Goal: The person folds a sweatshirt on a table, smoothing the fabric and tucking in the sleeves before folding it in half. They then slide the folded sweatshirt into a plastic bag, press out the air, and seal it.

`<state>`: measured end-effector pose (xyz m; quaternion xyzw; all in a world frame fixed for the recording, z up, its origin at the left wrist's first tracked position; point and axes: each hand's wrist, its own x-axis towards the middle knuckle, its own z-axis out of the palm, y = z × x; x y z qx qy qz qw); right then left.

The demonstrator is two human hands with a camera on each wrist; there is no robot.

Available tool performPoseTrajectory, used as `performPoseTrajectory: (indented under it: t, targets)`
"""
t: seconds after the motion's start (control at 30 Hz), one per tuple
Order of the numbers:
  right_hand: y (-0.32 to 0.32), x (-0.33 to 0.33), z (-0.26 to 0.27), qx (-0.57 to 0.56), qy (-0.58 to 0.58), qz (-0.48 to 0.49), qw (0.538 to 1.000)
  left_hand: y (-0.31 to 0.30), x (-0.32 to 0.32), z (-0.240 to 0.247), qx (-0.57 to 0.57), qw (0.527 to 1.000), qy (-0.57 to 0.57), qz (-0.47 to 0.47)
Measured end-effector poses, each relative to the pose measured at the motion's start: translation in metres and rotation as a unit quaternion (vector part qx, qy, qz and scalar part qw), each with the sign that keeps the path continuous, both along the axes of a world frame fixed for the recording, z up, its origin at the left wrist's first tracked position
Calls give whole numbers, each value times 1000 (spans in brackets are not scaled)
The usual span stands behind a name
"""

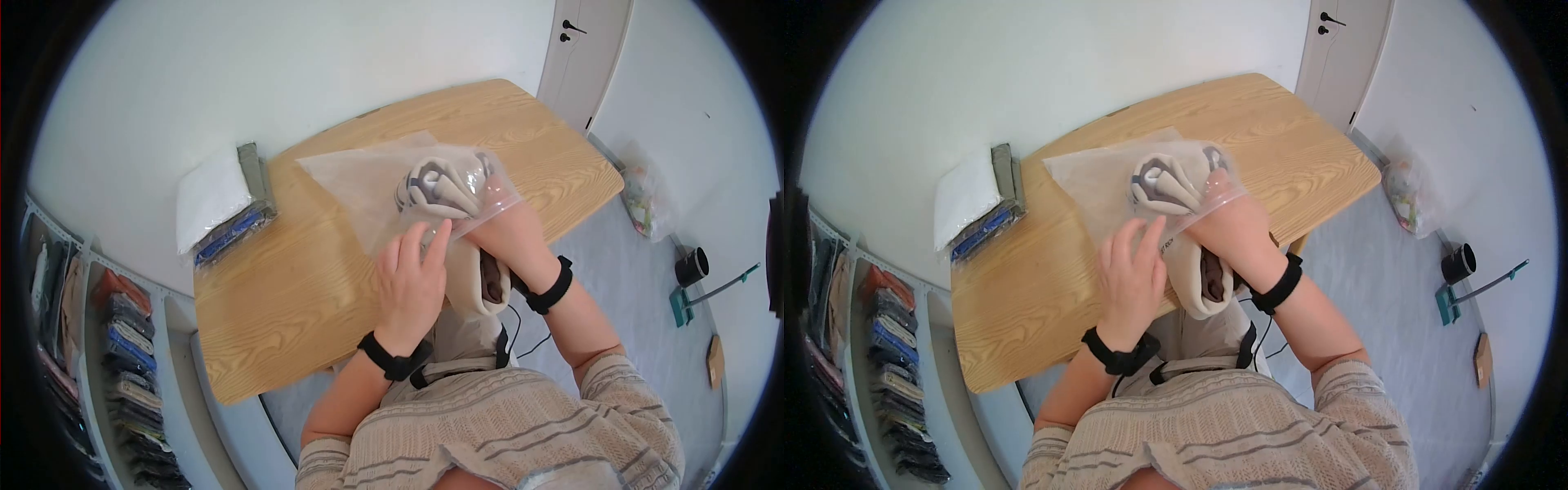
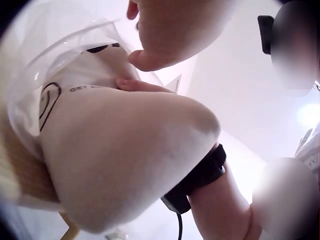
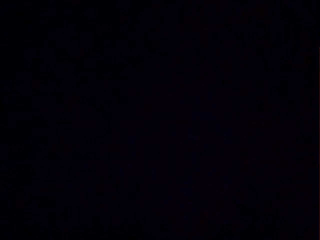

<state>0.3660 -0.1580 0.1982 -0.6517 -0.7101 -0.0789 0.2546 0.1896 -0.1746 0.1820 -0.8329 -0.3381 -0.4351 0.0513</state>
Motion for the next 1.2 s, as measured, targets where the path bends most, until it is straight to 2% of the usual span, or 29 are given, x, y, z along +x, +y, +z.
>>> performPoseTrajectory:
  t: [0.03, 0.1, 0.13, 0.17, 0.2, 0.23, 0.3, 0.33, 0.4, 0.53, 0.57, 0.6, 0.67, 0.7, 0.73, 0.8, 0.83, 0.97, 1.03, 1.1, 1.13, 1.17, 1.2]
  targets:
    - [-4, -5, 5, -2, 2, 0, 1000, 4, 1, 2, -49, 998, 18, -26]
    - [-14, -12, 20, -100, 120, -79, 984, 10, 1, 3, -94, 995, 18, -33]
    - [-12, -11, 16, -102, 120, -80, 984, 13, -1, 3, -139, 989, 15, -39]
    - [-8, -7, 8, -51, 136, -45, 988, 13, -4, 5, -139, 989, 15, -39]
    - [-4, -3, 1, 1, 151, -10, 988, 12, -8, 10, -83, 995, -25, -50]
    - [-2, 1, -2, 1, 152, -9, 988, 10, -12, 14, -26, 996, -64, -59]
    - [1, 8, -9, 65, 116, 76, 988, 2, -19, 21, -33, 997, -45, -62]
    - [2, 10, -14, 62, 117, 78, 988, -1, -23, 21, -39, 997, -26, -66]
    - [4, 13, -24, 73, -32, 33, 996, -5, -33, 17, -50, 995, -17, -79]
    - [-23, -9, -1, 70, -64, 45, 994, -12, -51, 7, -91, 993, 37, -63]
    - [-32, -16, 15, 5, -4, 149, 989, -12, -54, 5, -98, 993, 39, -49]
    - [-38, -22, 21, -61, 56, 250, 965, -14, -57, 3, -103, 993, 42, -46]
    - [-38, -30, 6, -188, 211, 426, 859, -16, -59, 1, -121, 992, 18, -14]
    - [-39, -37, 4, -271, 296, 449, 798, -17, -61, -4, -125, 992, 20, -14]
    - [-40, -46, -9, -272, 299, 448, 797, -18, -65, -11, -127, 992, 23, -13]
    - [-43, -64, -60, -217, 67, 368, 902, -16, -70, -23, -132, 991, 27, -14]
    - [-42, -70, -66, -161, 46, 381, 909, -15, -73, -28, -142, 988, 47, -30]
    - [-56, -66, -63, -125, 34, 349, 928, -19, -80, -31, -189, 978, 81, -38]
    - [-61, -52, -59, -112, 178, 396, 894, -21, -80, -31, -203, 973, 105, -42]
    - [-92, 2, -73, 42, 198, 268, 942, -21, -80, -25, -216, 967, 127, -42]
    - [-101, 7, -78, 83, 319, 104, 938, -22, -80, -18, -210, 965, 150, -35]
    - [-108, 9, -81, 122, 425, -65, 895, -23, -77, -9, -204, 963, 174, -28]
    - [-108, 13, -84, 122, 423, -71, 895, -25, -72, 5, -205, 963, 174, -33]
